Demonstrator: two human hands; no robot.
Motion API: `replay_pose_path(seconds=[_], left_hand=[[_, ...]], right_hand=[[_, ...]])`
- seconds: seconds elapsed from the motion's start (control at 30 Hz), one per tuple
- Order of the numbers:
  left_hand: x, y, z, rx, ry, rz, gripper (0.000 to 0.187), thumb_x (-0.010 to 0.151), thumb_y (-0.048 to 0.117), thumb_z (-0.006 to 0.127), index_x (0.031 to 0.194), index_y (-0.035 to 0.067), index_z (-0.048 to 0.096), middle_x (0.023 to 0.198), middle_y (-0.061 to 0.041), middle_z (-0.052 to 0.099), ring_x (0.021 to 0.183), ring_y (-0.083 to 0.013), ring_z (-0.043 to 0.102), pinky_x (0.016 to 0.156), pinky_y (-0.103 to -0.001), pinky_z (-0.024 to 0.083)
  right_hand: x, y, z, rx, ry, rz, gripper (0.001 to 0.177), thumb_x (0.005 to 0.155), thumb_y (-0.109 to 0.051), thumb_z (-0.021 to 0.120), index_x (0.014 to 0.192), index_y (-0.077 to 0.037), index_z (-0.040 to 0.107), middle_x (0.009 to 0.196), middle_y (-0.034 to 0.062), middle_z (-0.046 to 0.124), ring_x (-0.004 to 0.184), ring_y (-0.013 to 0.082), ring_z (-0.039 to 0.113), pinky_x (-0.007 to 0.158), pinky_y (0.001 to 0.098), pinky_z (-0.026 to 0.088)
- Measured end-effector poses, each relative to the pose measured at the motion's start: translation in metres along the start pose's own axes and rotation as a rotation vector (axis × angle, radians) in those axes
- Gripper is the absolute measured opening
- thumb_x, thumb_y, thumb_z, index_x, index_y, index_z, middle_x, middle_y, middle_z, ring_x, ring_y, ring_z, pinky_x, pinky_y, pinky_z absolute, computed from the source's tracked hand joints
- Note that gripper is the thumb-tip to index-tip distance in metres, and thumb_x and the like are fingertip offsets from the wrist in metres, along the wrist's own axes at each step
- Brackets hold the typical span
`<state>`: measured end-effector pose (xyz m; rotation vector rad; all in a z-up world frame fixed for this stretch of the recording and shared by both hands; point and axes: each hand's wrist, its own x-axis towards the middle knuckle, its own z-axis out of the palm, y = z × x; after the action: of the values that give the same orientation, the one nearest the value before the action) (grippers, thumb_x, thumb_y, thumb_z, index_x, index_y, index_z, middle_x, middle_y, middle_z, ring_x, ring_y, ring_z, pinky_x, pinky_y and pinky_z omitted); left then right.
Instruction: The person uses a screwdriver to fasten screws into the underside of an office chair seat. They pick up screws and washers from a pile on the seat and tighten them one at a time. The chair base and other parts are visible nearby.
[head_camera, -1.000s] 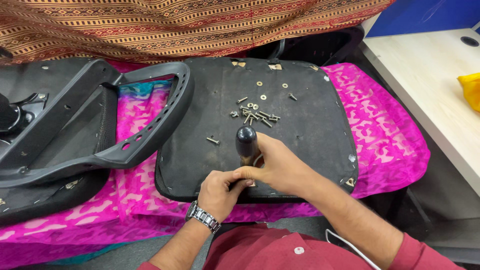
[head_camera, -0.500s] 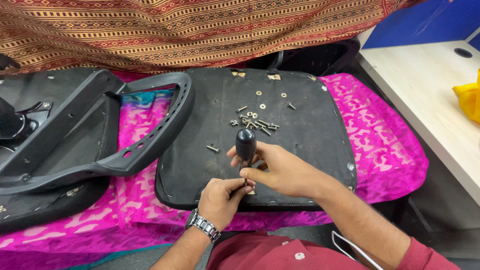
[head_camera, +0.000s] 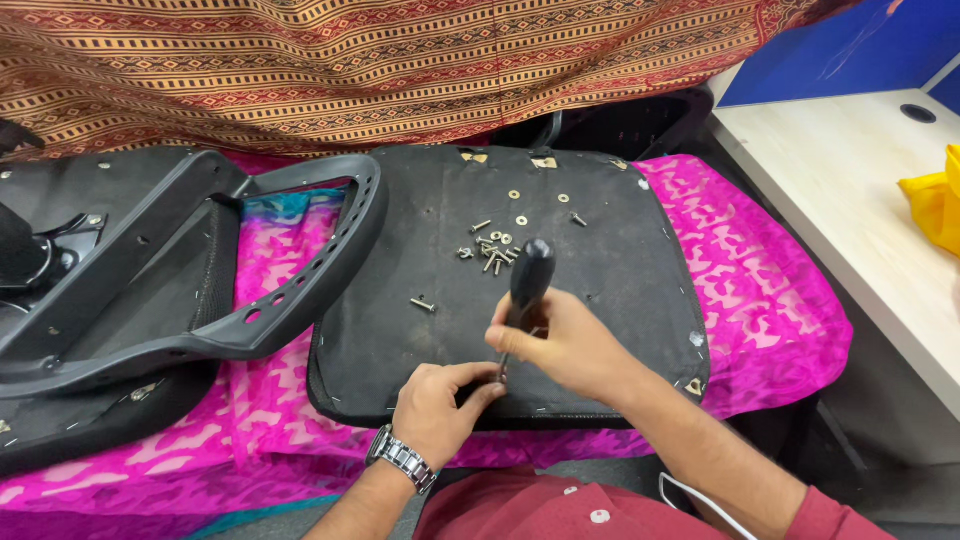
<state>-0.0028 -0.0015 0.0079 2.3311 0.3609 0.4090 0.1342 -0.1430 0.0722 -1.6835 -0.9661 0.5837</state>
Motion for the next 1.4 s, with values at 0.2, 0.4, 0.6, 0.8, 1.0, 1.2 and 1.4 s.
replay_pose_path(seconds=[0.2, 0.4, 0.6, 0.8, 1.0, 1.2, 1.4], left_hand=[[0.001, 0.002, 0.003, -0.128, 0.018, 0.100, 0.019, 0.080, 0.024, 0.078, 0.097, 0.016, 0.080, 0.088, 0.002, 0.082, 0.082, -0.0159, 0.077, 0.079, -0.035, 0.053], [0.004, 0.001, 0.004, -0.186, -0.075, -0.048, 0.022, 0.082, 0.020, 0.075, 0.103, 0.020, 0.079, 0.090, 0.003, 0.080, 0.086, -0.0149, 0.077, 0.081, -0.028, 0.055], [0.009, 0.002, 0.001, -0.073, -0.126, 0.128, 0.014, 0.087, 0.015, 0.068, 0.095, 0.017, 0.080, 0.115, 0.004, 0.076, 0.098, -0.0175, 0.072, 0.083, -0.037, 0.045], [0.013, 0.004, -0.001, -0.063, -0.153, 0.043, 0.014, 0.085, 0.018, 0.070, 0.096, 0.016, 0.079, 0.111, 0.004, 0.078, 0.093, -0.0196, 0.074, 0.082, -0.035, 0.049], [0.047, 0.005, 0.002, -0.142, 0.153, 0.132, 0.012, 0.091, 0.013, 0.070, 0.100, 0.010, 0.077, 0.101, -0.006, 0.076, 0.090, -0.0268, 0.074, 0.078, -0.035, 0.058], [0.137, -0.004, 0.015, 0.070, 0.265, 0.209, 0.022, 0.090, 0.014, 0.069, 0.111, 0.013, 0.074, 0.112, -0.007, 0.069, 0.105, -0.0287, 0.064, 0.092, -0.043, 0.048], [0.199, -0.030, 0.038, 0.269, 0.294, 0.266, 0.025, 0.093, 0.013, 0.063, 0.116, 0.010, 0.073, 0.125, -0.007, 0.067, 0.120, -0.0297, 0.059, 0.100, -0.047, 0.042]], right_hand=[[0.010, 0.038, -0.047, 0.264, 0.459, 0.316, 0.022, 0.097, -0.023, 0.068, 0.100, -0.005, 0.056, 0.073, 0.0000, 0.050, 0.054, 0.0089, 0.041, 0.046, 0.0279, 0.032], [0.014, 0.086, -0.089, 0.145, 0.441, 0.592, 0.018, 0.095, -0.018, 0.062, 0.106, -0.004, 0.059, 0.084, 0.0046, 0.064, 0.071, 0.0124, 0.065, 0.055, 0.0237, 0.049], [0.059, 0.113, -0.117, 0.163, 0.476, 0.538, 0.020, 0.093, -0.013, 0.064, 0.110, -0.003, 0.061, 0.090, 0.0045, 0.062, 0.072, 0.0132, 0.062, 0.052, 0.0262, 0.041], [0.069, 0.120, -0.111, -0.064, 0.452, 0.505, 0.018, 0.091, -0.020, 0.070, 0.097, -0.003, 0.069, 0.076, 0.0040, 0.061, 0.058, 0.0113, 0.057, 0.049, 0.0283, 0.039], [0.064, 0.104, -0.101, -0.168, 0.481, 0.470, 0.021, 0.093, -0.022, 0.069, 0.097, -0.001, 0.068, 0.070, 0.0075, 0.063, 0.051, 0.0136, 0.059, 0.047, 0.0306, 0.042], [0.063, 0.088, -0.099, -0.171, 0.499, 0.472, 0.018, 0.088, -0.018, 0.067, 0.100, -0.005, 0.069, 0.069, 0.0031, 0.064, 0.051, 0.0140, 0.062, 0.045, 0.0308, 0.043], [0.063, 0.084, -0.097, -0.191, 0.506, 0.501, 0.020, 0.089, -0.019, 0.067, 0.103, -0.005, 0.069, 0.070, 0.0066, 0.065, 0.050, 0.0139, 0.063, 0.045, 0.0307, 0.044]])
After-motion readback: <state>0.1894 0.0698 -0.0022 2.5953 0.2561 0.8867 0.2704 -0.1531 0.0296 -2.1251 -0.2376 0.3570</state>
